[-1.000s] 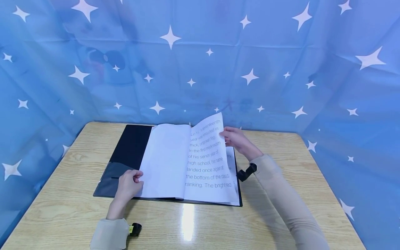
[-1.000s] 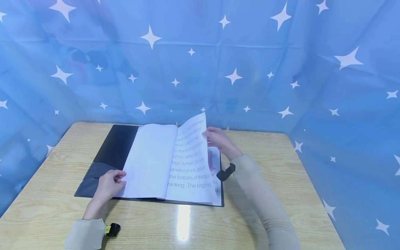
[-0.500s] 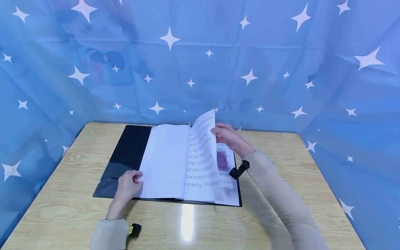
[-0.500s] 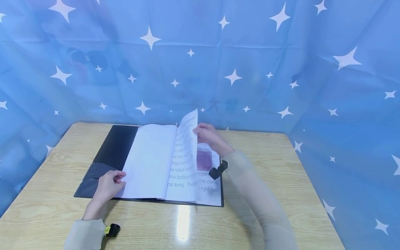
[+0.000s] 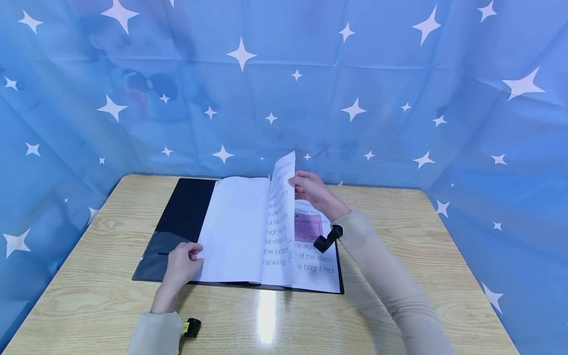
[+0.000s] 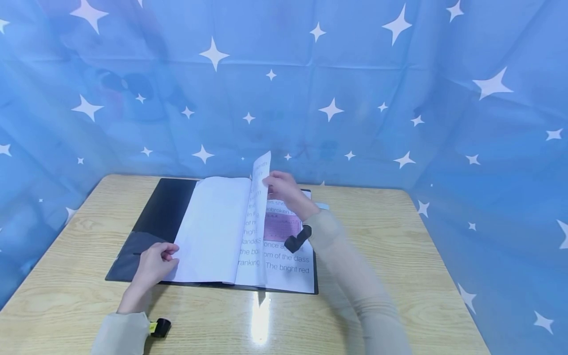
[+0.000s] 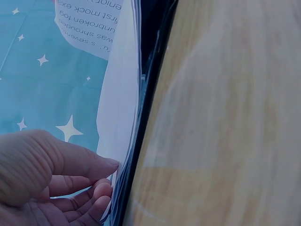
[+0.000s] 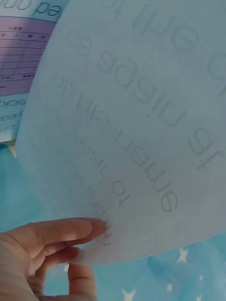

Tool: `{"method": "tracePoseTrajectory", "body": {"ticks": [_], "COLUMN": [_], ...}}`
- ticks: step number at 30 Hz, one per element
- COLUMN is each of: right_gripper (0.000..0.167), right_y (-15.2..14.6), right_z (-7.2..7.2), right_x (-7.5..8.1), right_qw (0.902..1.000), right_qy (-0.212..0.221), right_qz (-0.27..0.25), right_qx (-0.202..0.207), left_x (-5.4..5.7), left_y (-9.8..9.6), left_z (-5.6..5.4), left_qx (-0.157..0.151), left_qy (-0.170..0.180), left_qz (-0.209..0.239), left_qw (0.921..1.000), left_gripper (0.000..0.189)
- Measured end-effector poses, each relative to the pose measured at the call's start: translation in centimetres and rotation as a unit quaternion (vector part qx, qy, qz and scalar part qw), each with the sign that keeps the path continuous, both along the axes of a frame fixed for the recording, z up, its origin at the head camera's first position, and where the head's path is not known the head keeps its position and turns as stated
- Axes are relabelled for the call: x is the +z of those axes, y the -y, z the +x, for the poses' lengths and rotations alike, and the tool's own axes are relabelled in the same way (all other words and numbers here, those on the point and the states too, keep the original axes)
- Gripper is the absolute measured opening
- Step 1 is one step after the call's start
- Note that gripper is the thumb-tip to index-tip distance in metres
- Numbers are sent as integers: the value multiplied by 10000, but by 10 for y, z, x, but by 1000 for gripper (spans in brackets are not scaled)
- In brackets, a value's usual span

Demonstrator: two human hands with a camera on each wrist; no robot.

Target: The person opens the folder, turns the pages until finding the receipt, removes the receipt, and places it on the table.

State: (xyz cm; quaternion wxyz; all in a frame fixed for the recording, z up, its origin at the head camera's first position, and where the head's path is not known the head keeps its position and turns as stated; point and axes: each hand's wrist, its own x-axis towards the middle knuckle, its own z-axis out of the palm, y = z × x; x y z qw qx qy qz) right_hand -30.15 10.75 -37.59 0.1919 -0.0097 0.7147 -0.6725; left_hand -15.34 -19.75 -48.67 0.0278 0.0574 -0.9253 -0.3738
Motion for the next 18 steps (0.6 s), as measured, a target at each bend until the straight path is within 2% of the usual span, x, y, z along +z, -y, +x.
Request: {"method": "tracePoseTrajectory", "body": {"ticks": [7, 15, 18], "right_gripper": [30, 14, 14], "right_y": [9, 22, 27], "right_z": [0, -2, -2], "right_x": [0, -2, -2], "right_qw": [9998, 9977, 9961], "right_qy": [102, 158, 221], "right_qz": [-190, -597, -785], "right_qx": [-33, -262, -331], "left_x": [1, 0, 0], "left_y": [0, -1, -1], "left_z": [1, 1, 1], "left_qx": [8, 43, 39], "left_qy": [20, 38, 27], "left_qz": [43, 58, 42], "left_qw": [10000, 10000, 10000], "left_gripper": [21, 21, 20]}}
